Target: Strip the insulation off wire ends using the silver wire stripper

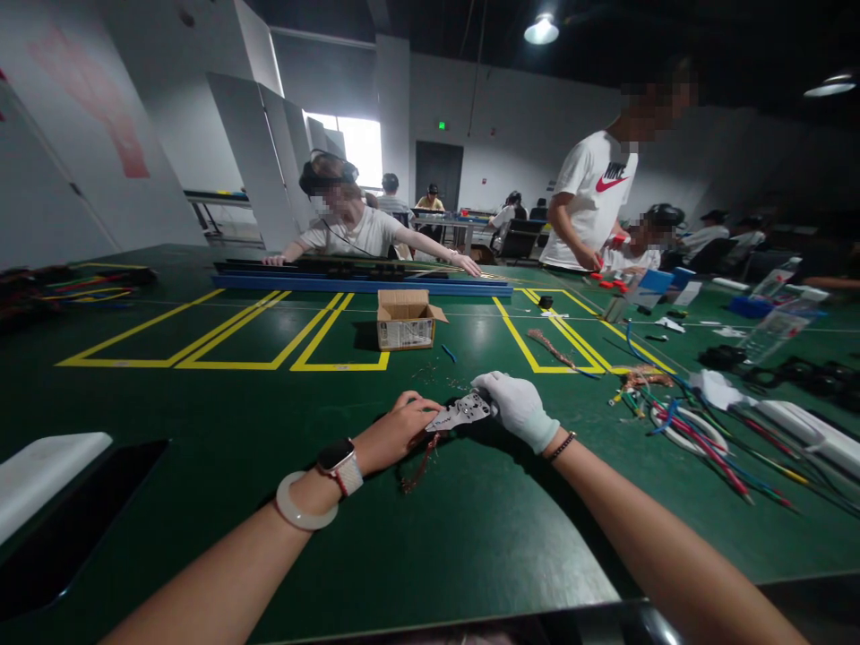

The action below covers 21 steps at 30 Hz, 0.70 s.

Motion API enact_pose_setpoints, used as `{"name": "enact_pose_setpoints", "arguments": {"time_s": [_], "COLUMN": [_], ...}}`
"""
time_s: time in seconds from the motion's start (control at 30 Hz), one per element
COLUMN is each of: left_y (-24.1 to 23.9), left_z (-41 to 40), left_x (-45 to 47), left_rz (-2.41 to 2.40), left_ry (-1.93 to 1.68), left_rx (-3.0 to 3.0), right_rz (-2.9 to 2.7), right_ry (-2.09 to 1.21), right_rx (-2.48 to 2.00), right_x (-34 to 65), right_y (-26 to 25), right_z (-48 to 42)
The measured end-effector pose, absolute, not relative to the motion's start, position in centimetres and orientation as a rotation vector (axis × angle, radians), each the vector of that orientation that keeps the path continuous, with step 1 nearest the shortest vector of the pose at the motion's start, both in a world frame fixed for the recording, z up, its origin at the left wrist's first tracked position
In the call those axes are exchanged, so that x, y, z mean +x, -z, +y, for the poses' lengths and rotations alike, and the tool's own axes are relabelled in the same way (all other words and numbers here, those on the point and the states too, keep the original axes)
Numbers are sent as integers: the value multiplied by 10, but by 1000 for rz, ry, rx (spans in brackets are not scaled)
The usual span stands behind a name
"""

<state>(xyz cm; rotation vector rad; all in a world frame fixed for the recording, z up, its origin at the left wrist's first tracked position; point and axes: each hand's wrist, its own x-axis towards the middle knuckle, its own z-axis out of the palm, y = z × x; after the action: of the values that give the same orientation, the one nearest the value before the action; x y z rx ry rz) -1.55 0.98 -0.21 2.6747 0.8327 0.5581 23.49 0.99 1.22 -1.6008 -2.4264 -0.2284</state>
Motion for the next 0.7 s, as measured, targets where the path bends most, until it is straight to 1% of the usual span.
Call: {"name": "enact_pose_setpoints", "arguments": {"time_s": [0.7], "left_y": [5], "left_z": [17], "left_x": [-18], "left_rz": [884], "left_ry": [-708], "left_rx": [2614], "right_rz": [-2347], "right_ry": [352], "right_rx": [-1595], "right_x": [242], "right_y": [6], "right_z": [20]}}
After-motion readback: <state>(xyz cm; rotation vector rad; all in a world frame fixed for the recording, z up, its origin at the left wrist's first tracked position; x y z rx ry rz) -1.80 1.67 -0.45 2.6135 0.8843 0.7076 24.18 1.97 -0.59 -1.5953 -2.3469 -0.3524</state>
